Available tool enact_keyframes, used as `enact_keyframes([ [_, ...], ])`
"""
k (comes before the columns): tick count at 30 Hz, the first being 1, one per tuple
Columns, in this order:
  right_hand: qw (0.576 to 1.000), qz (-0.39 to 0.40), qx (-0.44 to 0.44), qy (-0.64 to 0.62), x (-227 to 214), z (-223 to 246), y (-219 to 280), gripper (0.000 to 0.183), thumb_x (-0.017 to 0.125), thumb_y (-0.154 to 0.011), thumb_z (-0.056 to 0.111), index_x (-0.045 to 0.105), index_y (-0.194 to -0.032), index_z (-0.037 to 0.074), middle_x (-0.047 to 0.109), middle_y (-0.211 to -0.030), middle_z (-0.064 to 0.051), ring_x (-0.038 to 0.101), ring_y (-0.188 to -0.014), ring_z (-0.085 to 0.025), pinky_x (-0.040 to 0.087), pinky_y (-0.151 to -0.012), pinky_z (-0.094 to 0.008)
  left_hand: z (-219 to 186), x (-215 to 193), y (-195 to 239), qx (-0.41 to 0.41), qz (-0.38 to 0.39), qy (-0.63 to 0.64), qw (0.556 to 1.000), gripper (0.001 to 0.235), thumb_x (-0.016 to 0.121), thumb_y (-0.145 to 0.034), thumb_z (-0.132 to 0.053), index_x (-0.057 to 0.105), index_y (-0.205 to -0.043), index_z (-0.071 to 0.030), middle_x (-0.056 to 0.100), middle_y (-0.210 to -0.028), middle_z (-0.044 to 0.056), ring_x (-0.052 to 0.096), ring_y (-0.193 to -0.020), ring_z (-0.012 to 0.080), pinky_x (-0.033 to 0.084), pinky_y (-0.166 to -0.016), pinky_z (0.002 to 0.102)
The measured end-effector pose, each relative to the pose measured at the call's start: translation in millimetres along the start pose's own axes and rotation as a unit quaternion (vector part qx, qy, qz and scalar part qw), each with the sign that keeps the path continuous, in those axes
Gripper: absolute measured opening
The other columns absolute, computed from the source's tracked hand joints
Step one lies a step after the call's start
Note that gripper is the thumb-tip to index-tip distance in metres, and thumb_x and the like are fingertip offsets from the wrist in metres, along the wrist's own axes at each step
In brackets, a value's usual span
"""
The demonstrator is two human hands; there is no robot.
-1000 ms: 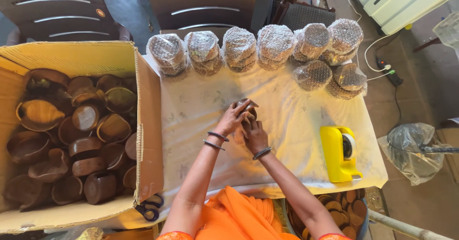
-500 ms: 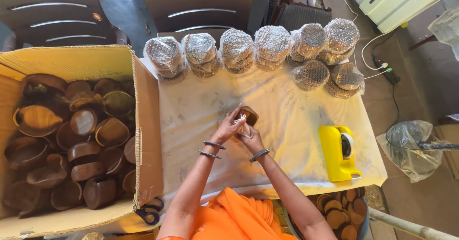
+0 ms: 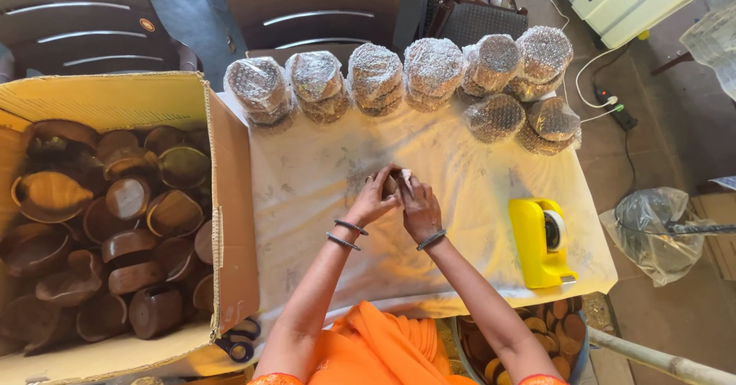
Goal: Wrapping small wooden or ceramic bowls in bubble wrap and cleaning them with a cloth.
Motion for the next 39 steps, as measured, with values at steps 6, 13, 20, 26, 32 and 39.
enact_keyframes([
  [6, 0.991, 0.052, -0.035, 0.119, 32, -12, 17, 0.068, 0.065, -0.079, 0.003, 0.057, -0.145, 0.012, 0.04, -0.157, -0.005, 0.048, -0.117, -0.029, 0.045, -0.078, -0.042, 0, -15, 4, 0.031, 0.009, -0.011, 0.999, 0.081, 0.072, -0.083, -0.023, 0.039, -0.157, -0.02, 0.058, -0.136, 0.022, 0.058, -0.127, 0.0388, 0.05, -0.106, 0.044],
  [13, 0.979, 0.181, 0.075, 0.055, 73, -5, 27, 0.055, 0.063, -0.085, 0.007, 0.055, -0.14, 0.01, 0.035, -0.164, -0.004, 0.053, -0.112, -0.033, 0.05, -0.075, -0.046, -31, -16, 14, 0.097, 0.029, -0.01, 0.995, 0.079, 0.08, -0.083, -0.021, 0.044, -0.153, -0.019, 0.054, -0.144, 0.021, 0.054, -0.131, 0.041, 0.048, -0.107, 0.045],
  [20, 0.914, 0.132, 0.21, -0.32, 89, -24, 30, 0.052, 0.058, -0.095, 0.012, 0.051, -0.146, 0.012, 0.061, -0.133, -0.014, 0.062, -0.11, -0.04, 0.054, -0.084, -0.048, -13, -14, 7, 0.105, 0.032, -0.009, 0.994, 0.084, 0.083, -0.083, -0.024, 0.041, -0.155, -0.02, 0.052, -0.146, 0.021, 0.051, -0.133, 0.0409, 0.045, -0.11, 0.045],
  [26, 0.968, 0.146, 0.161, -0.123, 75, -15, 19, 0.048, 0.065, -0.089, 0.012, 0.059, -0.136, 0.016, 0.061, -0.135, -0.015, 0.062, -0.097, -0.042, 0.054, -0.081, -0.048, -3, -6, 10, 0.108, 0.008, 0.009, 0.994, 0.083, 0.083, -0.082, -0.027, 0.042, -0.154, -0.02, 0.059, -0.14, 0.02, 0.055, -0.13, 0.0392, 0.047, -0.108, 0.045],
  [32, 0.734, 0.098, 0.25, -0.624, 99, -8, 36, 0.062, 0.074, -0.086, 0.014, 0.047, -0.142, 0.01, 0.059, -0.13, -0.018, 0.062, -0.113, -0.037, 0.055, -0.09, -0.045, -8, -12, 11, 0.065, -0.017, 0.025, 0.997, 0.08, 0.08, -0.084, -0.036, 0.044, -0.153, -0.021, 0.058, -0.133, 0.024, 0.056, -0.127, 0.0403, 0.048, -0.106, 0.045],
  [39, 0.954, -0.004, 0.127, -0.271, 68, 9, 27, 0.037, 0.087, -0.08, 0.014, 0.064, -0.106, 0.003, 0.066, -0.108, -0.014, 0.068, -0.088, -0.032, 0.056, -0.072, -0.04, 17, -3, 0, 0.033, 0.004, 0.064, 0.997, 0.072, 0.036, -0.102, -0.066, 0.046, -0.154, -0.017, 0.059, -0.138, 0.022, 0.051, -0.131, 0.0411, 0.039, -0.113, 0.046],
])
Point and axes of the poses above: each hand's wrist, its own y-axis away from the middle knuckle, its own x-axis out of the palm, z = x × y, the point moved 2 cm from there along -y, towards the middle knuckle
